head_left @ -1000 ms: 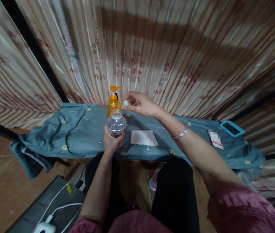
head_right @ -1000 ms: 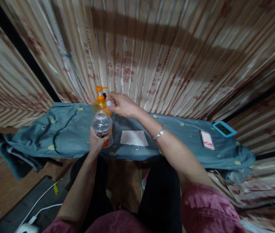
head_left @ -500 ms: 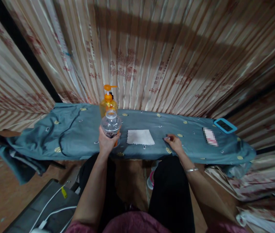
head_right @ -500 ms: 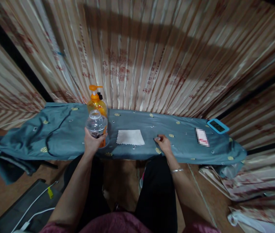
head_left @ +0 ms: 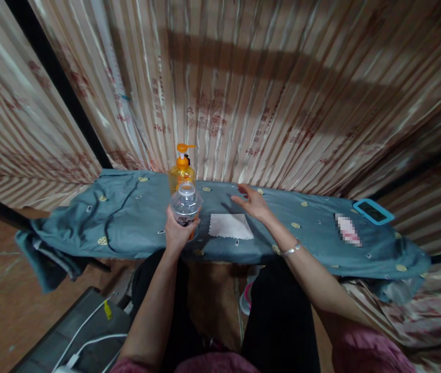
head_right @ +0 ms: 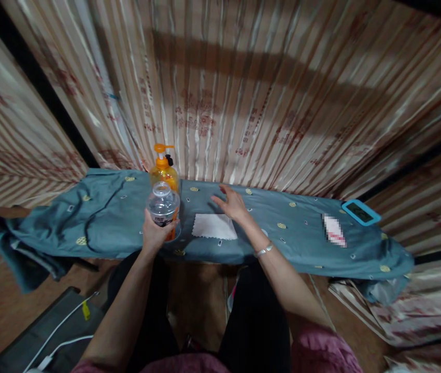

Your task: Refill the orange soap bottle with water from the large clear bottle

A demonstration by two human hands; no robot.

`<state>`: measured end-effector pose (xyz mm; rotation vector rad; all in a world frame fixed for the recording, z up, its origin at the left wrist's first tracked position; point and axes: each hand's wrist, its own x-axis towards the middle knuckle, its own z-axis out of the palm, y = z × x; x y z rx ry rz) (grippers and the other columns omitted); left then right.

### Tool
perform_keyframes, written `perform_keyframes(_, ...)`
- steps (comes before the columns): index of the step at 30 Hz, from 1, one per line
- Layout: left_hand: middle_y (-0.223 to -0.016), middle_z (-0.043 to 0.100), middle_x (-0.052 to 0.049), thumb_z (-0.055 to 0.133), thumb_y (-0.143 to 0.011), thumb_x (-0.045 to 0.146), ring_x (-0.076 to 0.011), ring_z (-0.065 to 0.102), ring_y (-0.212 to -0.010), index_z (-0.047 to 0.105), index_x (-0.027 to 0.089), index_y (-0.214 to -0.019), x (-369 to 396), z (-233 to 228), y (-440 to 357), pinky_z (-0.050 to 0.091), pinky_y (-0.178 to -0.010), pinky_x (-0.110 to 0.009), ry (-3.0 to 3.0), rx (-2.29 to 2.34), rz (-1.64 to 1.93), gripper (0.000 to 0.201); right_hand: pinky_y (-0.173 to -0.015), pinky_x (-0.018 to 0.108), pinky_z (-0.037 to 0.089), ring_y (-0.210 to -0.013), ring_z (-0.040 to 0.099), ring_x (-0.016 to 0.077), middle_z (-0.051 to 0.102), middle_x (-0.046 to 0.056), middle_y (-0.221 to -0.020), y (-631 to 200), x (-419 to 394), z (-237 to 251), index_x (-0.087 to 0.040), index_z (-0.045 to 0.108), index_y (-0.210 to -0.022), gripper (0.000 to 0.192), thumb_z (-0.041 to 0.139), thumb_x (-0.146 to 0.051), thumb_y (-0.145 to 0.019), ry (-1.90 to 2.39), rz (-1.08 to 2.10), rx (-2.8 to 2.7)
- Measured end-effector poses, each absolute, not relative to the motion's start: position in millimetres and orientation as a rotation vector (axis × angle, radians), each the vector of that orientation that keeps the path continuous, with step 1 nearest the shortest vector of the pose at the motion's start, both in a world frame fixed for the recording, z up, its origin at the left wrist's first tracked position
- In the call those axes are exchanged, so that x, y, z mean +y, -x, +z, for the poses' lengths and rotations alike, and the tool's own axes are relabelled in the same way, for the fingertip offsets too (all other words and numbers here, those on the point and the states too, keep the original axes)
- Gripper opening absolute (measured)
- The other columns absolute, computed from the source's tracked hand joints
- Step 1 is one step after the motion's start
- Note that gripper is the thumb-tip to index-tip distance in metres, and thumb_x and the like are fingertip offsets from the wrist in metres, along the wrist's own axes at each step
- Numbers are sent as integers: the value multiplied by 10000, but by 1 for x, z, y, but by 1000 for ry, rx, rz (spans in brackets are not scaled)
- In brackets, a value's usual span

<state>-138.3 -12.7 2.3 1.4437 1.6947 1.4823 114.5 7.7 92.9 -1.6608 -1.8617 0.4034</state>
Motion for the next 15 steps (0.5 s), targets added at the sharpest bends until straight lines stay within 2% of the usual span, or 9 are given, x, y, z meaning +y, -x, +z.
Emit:
perform_keyframes(3, -1295, 667, -153, 889, -538, 329, -326, 649, -1212, 441, 164, -1384, -13, 0, 140, 538, -1013, -423, -1458, 1647, 1503, 972, -1017, 422, 523, -1191, 649, 275, 673, 200, -1289, -57, 48, 123, -55, 487, -1403, 578, 727, -255, -917, 1420, 423, -1952)
perform_keyframes(7, -1292, 672, -145, 888, -541, 338, -327, 659, -1193, 444, 176, -1388, -13, -2, 142, 540, -1006, -435, -1442, 1600, 1507, 969, -955, 314, 541, -1139, 668, 213, 673, 195, -1280, 0, 87, 144, -36, 492, -1377, 550, 718, -247, -922, 1266, 465, -2022)
perform_keyframes(9, -1317, 655, -156, 874, -552, 331, -331, 645, -1214, 442, 162, -1394, -14, -2, 142, 525, -1028, -441, -1447, 1592, 1503, 961, -918, 336, 549, -1072, 689, 225, 696, 189, -1220, 17, 99, 150, -28, 514, -1351, 574, 742, -307, -905, 1269, 445, -2064)
perform_keyframes(12, -1307, 661, -139, 848, -565, 307, -314, 652, -1199, 449, 168, -1393, -16, 2, 143, 529, -1022, -423, -1452, 1566, 1504, 929, -885, 398, 530, -969, 693, 247, 731, 135, -1064, 31, 109, 153, -63, 647, -1140, 413, 768, -356, -875, 1326, 362, -2144)
perform_keyframes(15, -1248, 687, -128, 840, -559, 290, -306, 673, -1147, 468, 161, -1375, -17, 7, 144, 542, -996, -411, -1446, 1565, 1484, 906, -829, 395, 496, -855, 653, 225, 699, 63, -900, 34, 110, 153, -109, 674, -954, 259, 761, -340, -875, 1390, 273, -2180)
